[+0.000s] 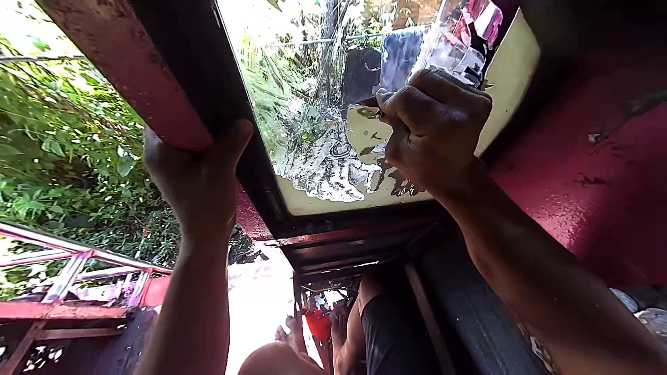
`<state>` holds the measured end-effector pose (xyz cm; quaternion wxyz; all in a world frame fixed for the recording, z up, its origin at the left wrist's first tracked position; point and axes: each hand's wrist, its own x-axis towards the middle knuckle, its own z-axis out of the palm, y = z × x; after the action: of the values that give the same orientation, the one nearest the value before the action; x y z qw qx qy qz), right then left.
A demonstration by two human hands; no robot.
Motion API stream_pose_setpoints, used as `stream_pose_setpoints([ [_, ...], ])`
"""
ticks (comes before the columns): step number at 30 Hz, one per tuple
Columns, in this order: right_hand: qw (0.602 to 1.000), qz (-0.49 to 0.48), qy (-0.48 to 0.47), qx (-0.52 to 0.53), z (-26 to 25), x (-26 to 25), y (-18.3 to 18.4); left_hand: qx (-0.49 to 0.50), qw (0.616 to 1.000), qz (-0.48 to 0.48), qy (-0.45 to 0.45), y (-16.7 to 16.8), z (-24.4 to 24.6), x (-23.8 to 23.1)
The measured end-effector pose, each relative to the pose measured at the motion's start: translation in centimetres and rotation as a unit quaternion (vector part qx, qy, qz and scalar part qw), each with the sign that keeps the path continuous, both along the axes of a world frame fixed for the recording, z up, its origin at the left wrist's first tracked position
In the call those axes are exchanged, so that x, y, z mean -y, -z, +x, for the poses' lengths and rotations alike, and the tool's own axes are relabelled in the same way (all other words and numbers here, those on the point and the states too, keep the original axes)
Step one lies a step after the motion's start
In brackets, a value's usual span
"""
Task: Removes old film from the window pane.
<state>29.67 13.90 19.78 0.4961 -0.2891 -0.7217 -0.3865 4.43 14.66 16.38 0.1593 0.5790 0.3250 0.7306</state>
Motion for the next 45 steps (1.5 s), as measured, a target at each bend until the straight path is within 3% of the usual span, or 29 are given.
stream_pose_setpoints([
  [16,0.994,-0.043,-0.018,0.099,0.0,0.3,-1.9,-0.007,1.0,-0.025,-0.003,-0.3,-0.1,0.1],
  [18,0.99,-0.063,-0.036,0.118,0.3,0.4,-2.2,-0.023,0.998,-0.016,-0.054,0.0,-0.1,0.2],
  [20,0.989,-0.076,-0.049,0.113,0.6,1.0,-2.1,-0.091,0.978,0.04,-0.185,0.7,-0.2,0.6],
  [22,0.995,-0.04,-0.067,0.065,0.8,1.4,-1.2,-0.162,0.931,0.162,-0.283,1.6,-0.1,1.1],
  [25,0.994,0.001,-0.089,-0.066,1.9,2.0,0.3,-0.272,0.878,0.275,-0.281,0.8,2.8,1.6],
  [28,0.967,-0.03,-0.114,-0.225,2.8,3.1,3.0,-0.347,0.851,0.309,-0.244,-1.3,6.4,0.2],
  [31,0.94,-0.088,-0.138,-0.3,2.8,4.0,7.2,-0.376,0.823,0.327,-0.271,-1.8,8.8,-1.5],
  [37,0.879,-0.15,-0.2,-0.407,2.0,5.3,13.1,-0.333,0.834,0.367,-0.245,-0.6,9.4,-2.5],
  [42,0.858,-0.172,-0.212,-0.436,1.4,6.1,14.7,-0.345,0.835,0.348,-0.25,-0.5,9.0,-2.1],
  [45,0.85,-0.177,-0.226,-0.441,1.0,6.1,15.0,-0.405,0.838,0.32,-0.174,2.3,7.9,-0.7],
])
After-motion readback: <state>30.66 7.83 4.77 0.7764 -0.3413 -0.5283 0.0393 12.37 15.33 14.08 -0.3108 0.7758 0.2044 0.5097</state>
